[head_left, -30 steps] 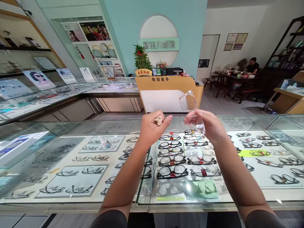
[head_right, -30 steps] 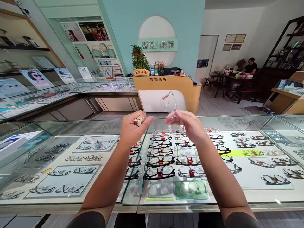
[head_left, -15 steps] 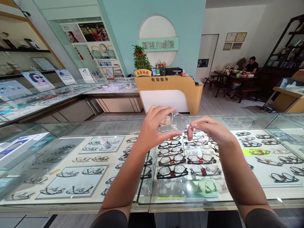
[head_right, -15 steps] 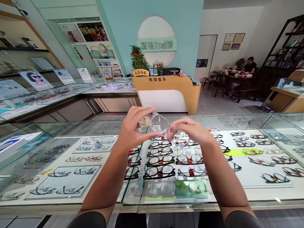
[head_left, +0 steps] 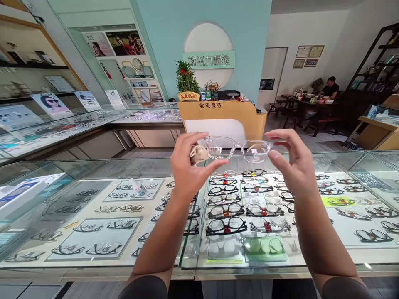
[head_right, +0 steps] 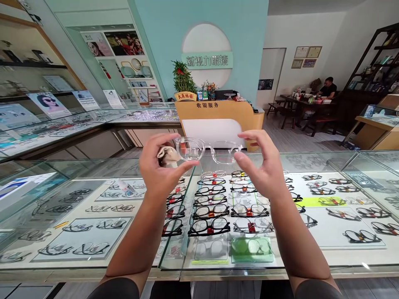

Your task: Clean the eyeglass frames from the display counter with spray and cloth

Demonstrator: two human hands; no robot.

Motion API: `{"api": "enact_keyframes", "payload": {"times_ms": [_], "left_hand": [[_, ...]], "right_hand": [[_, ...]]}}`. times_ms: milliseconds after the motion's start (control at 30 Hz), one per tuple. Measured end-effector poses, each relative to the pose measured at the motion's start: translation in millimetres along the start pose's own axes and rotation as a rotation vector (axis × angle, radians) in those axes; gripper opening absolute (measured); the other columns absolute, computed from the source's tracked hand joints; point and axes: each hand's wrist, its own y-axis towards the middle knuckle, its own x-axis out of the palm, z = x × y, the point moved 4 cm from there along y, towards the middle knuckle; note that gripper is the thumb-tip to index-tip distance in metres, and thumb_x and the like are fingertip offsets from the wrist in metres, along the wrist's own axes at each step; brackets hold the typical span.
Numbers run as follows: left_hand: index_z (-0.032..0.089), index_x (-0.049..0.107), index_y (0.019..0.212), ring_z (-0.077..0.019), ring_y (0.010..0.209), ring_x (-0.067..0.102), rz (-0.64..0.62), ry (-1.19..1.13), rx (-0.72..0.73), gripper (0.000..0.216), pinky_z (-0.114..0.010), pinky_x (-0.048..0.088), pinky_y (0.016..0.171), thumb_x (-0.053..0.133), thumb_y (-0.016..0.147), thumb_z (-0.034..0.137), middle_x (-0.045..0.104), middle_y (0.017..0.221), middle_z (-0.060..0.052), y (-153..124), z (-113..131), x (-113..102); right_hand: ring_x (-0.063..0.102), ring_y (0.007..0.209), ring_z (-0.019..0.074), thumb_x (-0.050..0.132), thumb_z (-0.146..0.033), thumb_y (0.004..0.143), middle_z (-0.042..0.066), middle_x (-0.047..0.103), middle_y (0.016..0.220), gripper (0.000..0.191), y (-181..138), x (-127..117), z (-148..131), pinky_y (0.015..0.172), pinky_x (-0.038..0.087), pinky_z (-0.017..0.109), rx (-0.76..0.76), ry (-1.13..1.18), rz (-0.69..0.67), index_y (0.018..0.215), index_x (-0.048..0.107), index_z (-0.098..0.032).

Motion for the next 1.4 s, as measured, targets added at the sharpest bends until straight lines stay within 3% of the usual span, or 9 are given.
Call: {"api": "enact_keyframes", "payload": {"times_ms": [167, 500, 800, 1400], "left_hand": [[0.026, 0.073, 0.124, -0.0226, 0.097, 0.067, 0.1, 0.014, -0.145, 0.068, -0.038, 0.055, 0.087, 0.1, 0.068, 0.053, 0.072, 0.115, -0.005, -3, 0, -2], [0.026, 0.076, 0.124, -0.022, 0.096, 0.067, 0.062, -0.034, -0.308, 0.063, -0.035, 0.055, 0.083, 0.098, 0.072, 0.053, 0.071, 0.11, -0.004, -9, 9, 5], [0.026, 0.078, 0.128, -0.0216, 0.096, 0.07, 0.01, -0.11, -0.413, 0.063, -0.038, 0.058, 0.089, 0.097, 0.074, 0.052, 0.074, 0.114, -0.005, -9, 7, 8], [0.028, 0.08, 0.124, -0.0233, 0.1, 0.072, 0.006, -0.126, -0.421, 0.057, -0.039, 0.058, 0.089, 0.097, 0.074, 0.05, 0.076, 0.114, -0.005, -9, 5, 7]], "right_hand": [[0.069, 0.121, 0.0313, 0.082, -0.048, 0.09, 0.009, 0.072, 0.133, 0.055, -5, 5, -11, 0.102, 0.057, 0.049, -0.108, -0.181, -0.002, 0.139, 0.065, -0.031], [0.071, 0.107, 0.0292, 0.083, -0.053, 0.091, 0.007, 0.076, 0.117, 0.05, -6, 5, -8, 0.094, 0.057, 0.047, -0.071, -0.255, 0.064, 0.133, 0.069, -0.031], [0.072, 0.104, 0.0286, 0.084, -0.058, 0.09, 0.008, 0.077, 0.115, 0.053, -7, 3, -2, 0.093, 0.057, 0.047, -0.003, -0.246, 0.101, 0.132, 0.071, -0.029], [0.071, 0.103, 0.0277, 0.083, -0.052, 0.092, 0.007, 0.077, 0.118, 0.048, -8, 5, -9, 0.092, 0.059, 0.047, -0.027, -0.246, 0.1, 0.134, 0.071, -0.031]]}}
